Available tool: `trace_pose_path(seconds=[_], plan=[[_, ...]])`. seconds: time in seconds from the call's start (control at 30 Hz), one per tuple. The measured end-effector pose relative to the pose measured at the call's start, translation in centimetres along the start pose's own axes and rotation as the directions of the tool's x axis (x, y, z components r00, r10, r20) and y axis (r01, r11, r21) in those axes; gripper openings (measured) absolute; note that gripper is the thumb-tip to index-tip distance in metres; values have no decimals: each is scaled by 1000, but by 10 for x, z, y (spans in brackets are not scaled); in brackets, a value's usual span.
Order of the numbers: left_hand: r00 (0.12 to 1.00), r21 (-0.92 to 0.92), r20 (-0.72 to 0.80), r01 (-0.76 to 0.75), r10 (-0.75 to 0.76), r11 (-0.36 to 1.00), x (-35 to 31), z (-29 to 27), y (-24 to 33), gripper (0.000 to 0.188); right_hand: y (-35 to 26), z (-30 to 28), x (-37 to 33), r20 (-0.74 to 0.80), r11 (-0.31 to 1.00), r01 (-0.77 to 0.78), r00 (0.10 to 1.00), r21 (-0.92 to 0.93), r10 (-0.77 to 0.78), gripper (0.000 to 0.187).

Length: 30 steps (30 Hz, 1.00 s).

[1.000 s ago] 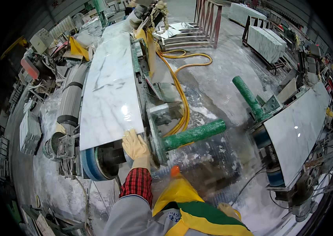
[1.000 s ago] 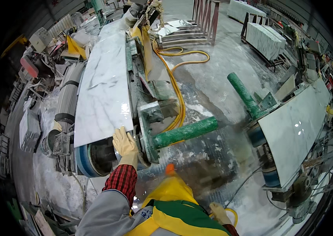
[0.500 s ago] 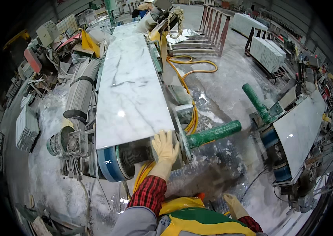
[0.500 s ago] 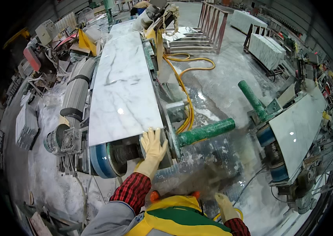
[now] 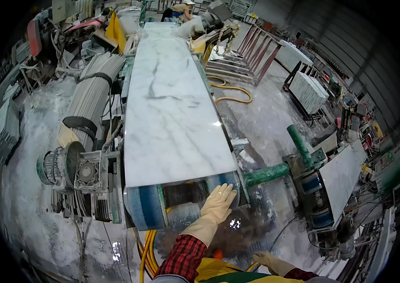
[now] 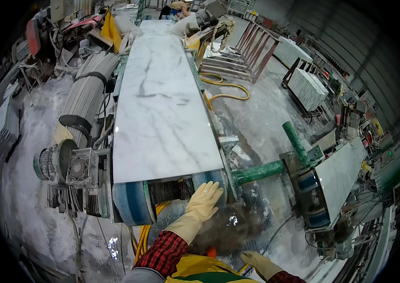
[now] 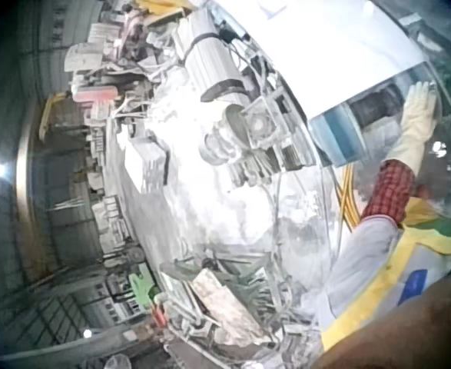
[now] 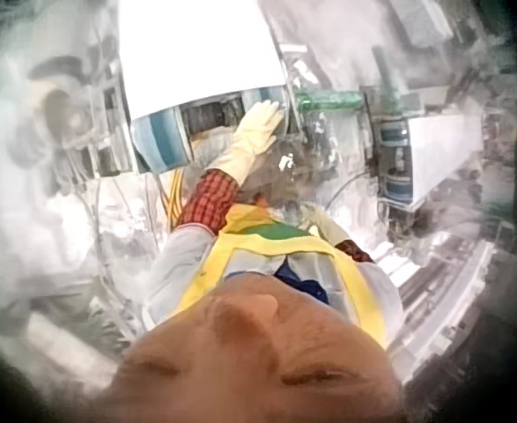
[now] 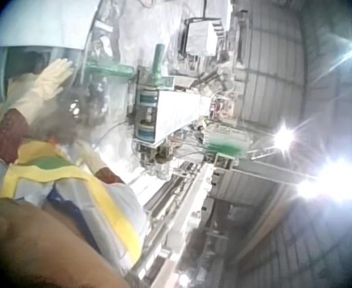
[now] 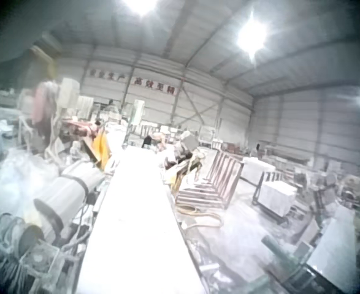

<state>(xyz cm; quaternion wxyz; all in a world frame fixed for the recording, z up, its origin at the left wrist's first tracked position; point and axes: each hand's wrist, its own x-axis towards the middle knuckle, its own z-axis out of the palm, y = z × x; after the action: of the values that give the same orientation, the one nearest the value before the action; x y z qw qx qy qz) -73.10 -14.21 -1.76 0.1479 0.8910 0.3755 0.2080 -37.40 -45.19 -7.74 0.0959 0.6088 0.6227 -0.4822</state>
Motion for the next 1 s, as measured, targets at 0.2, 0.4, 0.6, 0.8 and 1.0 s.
trace_pose_path(seconds=[0.2, 0.4, 0.6, 0.8, 1.0], plan=[[999, 6, -36, 24, -24, 1000, -9, 4, 0, 87, -148, -53, 3, 105, 988, 142, 983, 60, -148, 49], [999, -12, -41, 26, -27, 1000, -10, 4, 3, 88, -140, -55, -14, 215, 929, -268, 953, 256, 215, 51], [999, 44, -39, 8, -6, 999, -12, 11, 9, 87, -28, -33, 4, 159, 911, -410, 903, 35, 400, 53], [999, 121, -19, 30, -28, 992, -15, 14, 15, 89, -30, -26, 3, 75, 989, -51, 996, 139, 41, 51], [995, 188, -34, 100, -95, 977, -18, 11, 33, 89, -49, -19, -18, -30, 966, 129, 992, 226, -126, 48]])
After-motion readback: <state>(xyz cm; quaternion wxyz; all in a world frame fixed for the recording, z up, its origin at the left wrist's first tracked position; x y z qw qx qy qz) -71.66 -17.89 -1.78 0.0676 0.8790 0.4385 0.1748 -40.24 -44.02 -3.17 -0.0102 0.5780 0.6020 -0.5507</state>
